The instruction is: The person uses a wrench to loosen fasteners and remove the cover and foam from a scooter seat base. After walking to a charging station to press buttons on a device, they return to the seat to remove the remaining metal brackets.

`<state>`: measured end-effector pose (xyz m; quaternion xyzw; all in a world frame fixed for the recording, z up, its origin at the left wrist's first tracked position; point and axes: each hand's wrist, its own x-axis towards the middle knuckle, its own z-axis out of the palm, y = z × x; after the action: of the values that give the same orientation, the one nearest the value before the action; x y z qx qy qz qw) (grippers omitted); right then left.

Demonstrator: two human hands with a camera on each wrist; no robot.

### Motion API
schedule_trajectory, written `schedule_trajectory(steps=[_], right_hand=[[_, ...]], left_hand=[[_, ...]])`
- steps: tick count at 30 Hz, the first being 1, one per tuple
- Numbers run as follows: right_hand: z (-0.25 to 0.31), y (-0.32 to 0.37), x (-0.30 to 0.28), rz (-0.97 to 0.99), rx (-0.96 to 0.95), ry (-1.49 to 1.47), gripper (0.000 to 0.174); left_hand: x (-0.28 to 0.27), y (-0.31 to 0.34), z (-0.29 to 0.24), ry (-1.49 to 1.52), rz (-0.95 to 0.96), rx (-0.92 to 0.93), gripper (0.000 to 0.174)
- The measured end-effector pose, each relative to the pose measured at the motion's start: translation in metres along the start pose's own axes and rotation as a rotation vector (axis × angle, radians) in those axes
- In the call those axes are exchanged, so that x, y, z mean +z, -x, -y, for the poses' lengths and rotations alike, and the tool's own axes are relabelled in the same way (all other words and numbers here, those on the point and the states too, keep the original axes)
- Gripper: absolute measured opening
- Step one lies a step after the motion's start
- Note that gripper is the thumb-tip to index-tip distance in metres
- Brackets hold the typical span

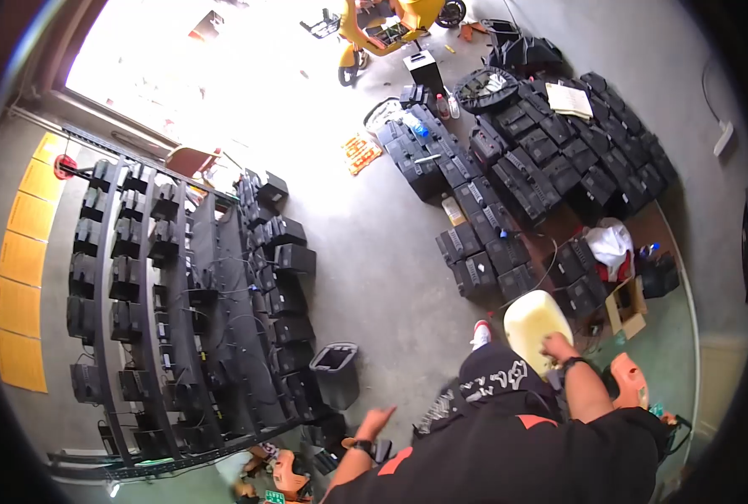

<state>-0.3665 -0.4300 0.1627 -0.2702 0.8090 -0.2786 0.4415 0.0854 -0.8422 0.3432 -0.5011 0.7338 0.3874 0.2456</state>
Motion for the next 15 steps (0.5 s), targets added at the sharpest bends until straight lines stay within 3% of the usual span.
schedule_trajectory(steps=[1,4,7,12,13,14,15], right_hand=[[0.122,-0.004,-0.046,0.012,0.462,-0.416,0.024],[0.219,-0.066,-0.093,0.073,0.291,-0.304,0.027],[0.267,-0.128,-0.137,-0.063,0.193,-0.161,0.026],[0.31,-0.252,-0.186,-0.383,0.242,-0.122,0.025],[0.32,-0.277,-0.196,-0.401,0.324,-0.187,0.025],[0.297,-0.317,-0.195,-0.503,0.24,-0.029,0.026],[0.288,-0.348,-0.196,-0.542,0.307,-0.057,0.027]], left_hand=[[-0.025,-0.016,-0.035,-0.023,-0.03,0.034,0.065],[-0.084,-0.066,-0.101,0.114,-0.115,0.0,0.06],[-0.115,-0.126,-0.14,0.132,-0.392,0.1,0.047],[-0.16,-0.258,-0.217,0.173,-0.267,0.017,0.046],[-0.165,-0.297,-0.232,0.12,-0.218,0.02,0.045],[-0.169,-0.335,-0.25,0.065,-0.165,0.022,0.044],[-0.176,-0.363,-0.271,0.048,-0.12,0.02,0.044]])
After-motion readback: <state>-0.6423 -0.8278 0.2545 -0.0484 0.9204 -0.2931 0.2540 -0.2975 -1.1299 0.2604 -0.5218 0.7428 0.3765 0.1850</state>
